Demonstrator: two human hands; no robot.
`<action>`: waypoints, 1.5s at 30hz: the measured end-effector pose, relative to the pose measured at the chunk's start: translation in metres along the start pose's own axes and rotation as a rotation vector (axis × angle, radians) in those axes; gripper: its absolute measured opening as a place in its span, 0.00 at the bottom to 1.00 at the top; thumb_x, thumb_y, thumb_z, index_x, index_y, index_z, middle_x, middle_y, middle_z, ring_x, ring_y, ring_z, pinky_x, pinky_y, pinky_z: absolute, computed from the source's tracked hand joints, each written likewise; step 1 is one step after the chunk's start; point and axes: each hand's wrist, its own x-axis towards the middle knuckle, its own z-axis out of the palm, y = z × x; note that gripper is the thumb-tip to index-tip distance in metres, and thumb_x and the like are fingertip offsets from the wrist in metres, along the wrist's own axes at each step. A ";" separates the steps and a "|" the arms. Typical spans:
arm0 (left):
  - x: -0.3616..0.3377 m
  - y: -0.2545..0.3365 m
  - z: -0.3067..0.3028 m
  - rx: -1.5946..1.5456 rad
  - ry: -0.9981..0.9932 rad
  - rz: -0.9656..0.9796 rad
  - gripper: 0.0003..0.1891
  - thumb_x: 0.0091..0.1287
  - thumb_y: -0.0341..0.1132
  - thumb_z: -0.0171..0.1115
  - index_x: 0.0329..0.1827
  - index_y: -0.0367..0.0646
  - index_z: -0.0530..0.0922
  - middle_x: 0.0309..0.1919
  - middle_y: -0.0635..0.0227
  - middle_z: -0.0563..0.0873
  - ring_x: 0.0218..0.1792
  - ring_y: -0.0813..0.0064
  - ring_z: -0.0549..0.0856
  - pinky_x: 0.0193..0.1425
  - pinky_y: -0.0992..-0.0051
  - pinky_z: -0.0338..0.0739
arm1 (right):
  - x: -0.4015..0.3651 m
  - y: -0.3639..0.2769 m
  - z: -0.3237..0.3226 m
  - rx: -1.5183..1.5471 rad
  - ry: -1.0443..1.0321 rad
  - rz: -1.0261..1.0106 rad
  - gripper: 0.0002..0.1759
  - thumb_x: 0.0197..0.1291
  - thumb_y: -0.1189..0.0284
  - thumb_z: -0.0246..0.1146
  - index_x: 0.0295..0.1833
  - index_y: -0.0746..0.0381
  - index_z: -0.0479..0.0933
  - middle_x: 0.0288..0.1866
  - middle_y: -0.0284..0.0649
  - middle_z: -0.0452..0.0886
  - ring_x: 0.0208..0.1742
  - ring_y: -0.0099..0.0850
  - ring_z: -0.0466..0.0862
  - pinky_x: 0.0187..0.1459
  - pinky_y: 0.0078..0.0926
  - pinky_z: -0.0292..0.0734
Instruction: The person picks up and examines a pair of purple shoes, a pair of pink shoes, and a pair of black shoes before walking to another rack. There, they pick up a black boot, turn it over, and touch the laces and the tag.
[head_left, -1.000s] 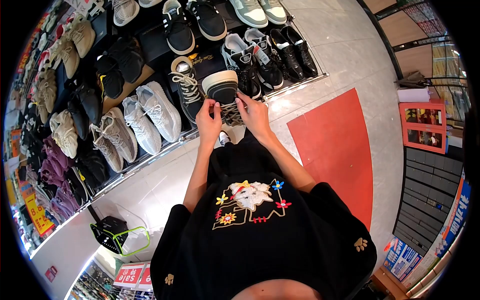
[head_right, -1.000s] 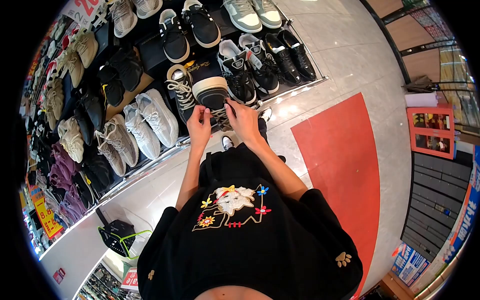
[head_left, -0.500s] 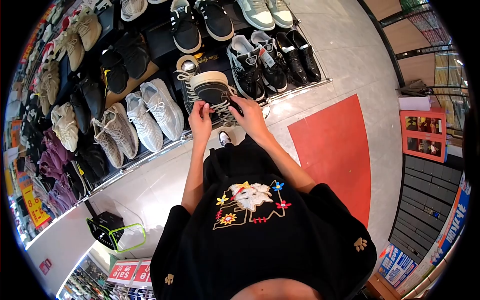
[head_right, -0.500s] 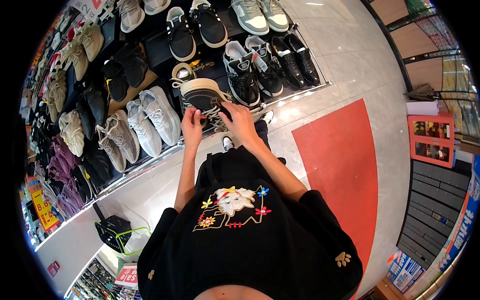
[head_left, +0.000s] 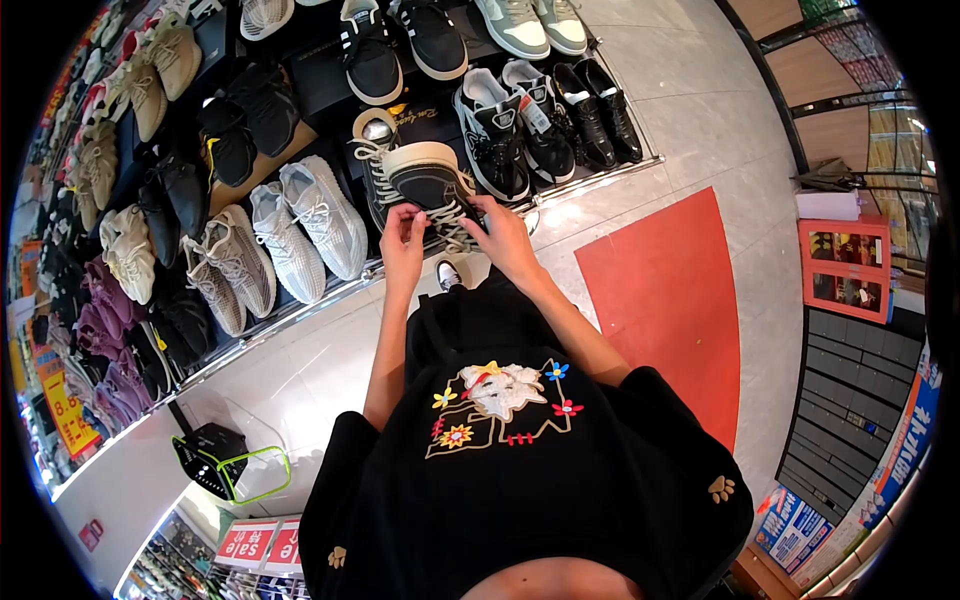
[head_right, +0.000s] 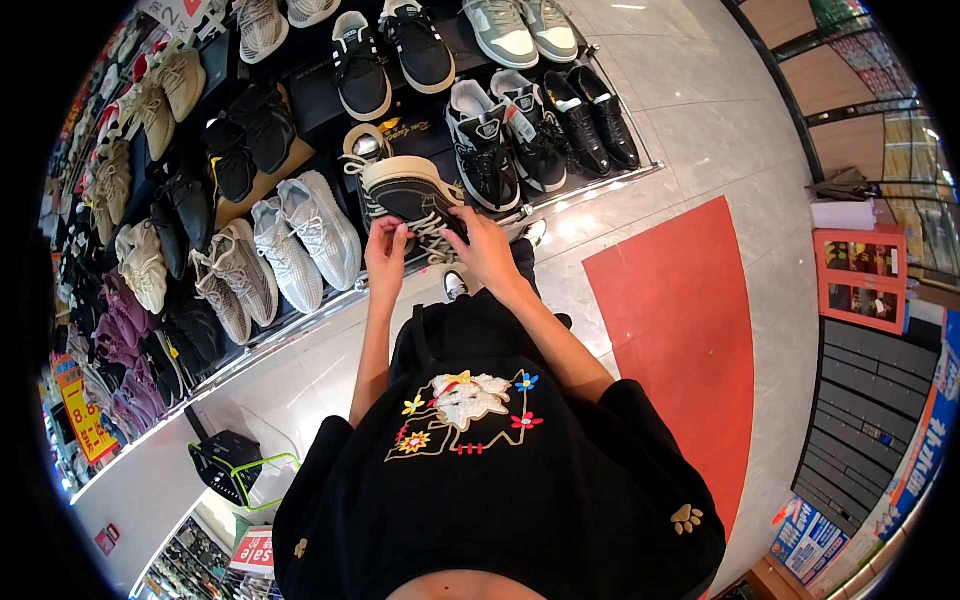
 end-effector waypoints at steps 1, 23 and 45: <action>-0.002 0.000 0.000 0.000 -0.001 -0.001 0.10 0.70 0.32 0.61 0.46 0.35 0.73 0.37 0.65 0.82 0.39 0.78 0.83 0.45 0.78 0.76 | 0.000 0.001 0.001 -0.001 0.001 0.001 0.19 0.59 0.68 0.68 0.52 0.66 0.75 0.39 0.54 0.82 0.42 0.50 0.83 0.42 0.37 0.78; -0.019 0.006 0.009 0.081 -0.154 -0.058 0.15 0.69 0.29 0.60 0.56 0.36 0.72 0.50 0.59 0.84 0.49 0.69 0.84 0.53 0.73 0.77 | 0.002 0.011 -0.012 0.012 0.048 0.124 0.16 0.62 0.68 0.66 0.49 0.68 0.76 0.42 0.49 0.86 0.44 0.42 0.87 0.43 0.31 0.80; 0.003 -0.017 0.029 0.593 -0.221 -0.016 0.25 0.63 0.31 0.61 0.63 0.34 0.70 0.46 0.46 0.83 0.39 0.55 0.86 0.44 0.64 0.79 | 0.003 0.030 -0.011 0.136 0.009 0.145 0.24 0.62 0.80 0.55 0.65 0.63 0.72 0.38 0.53 0.82 0.34 0.44 0.83 0.38 0.34 0.76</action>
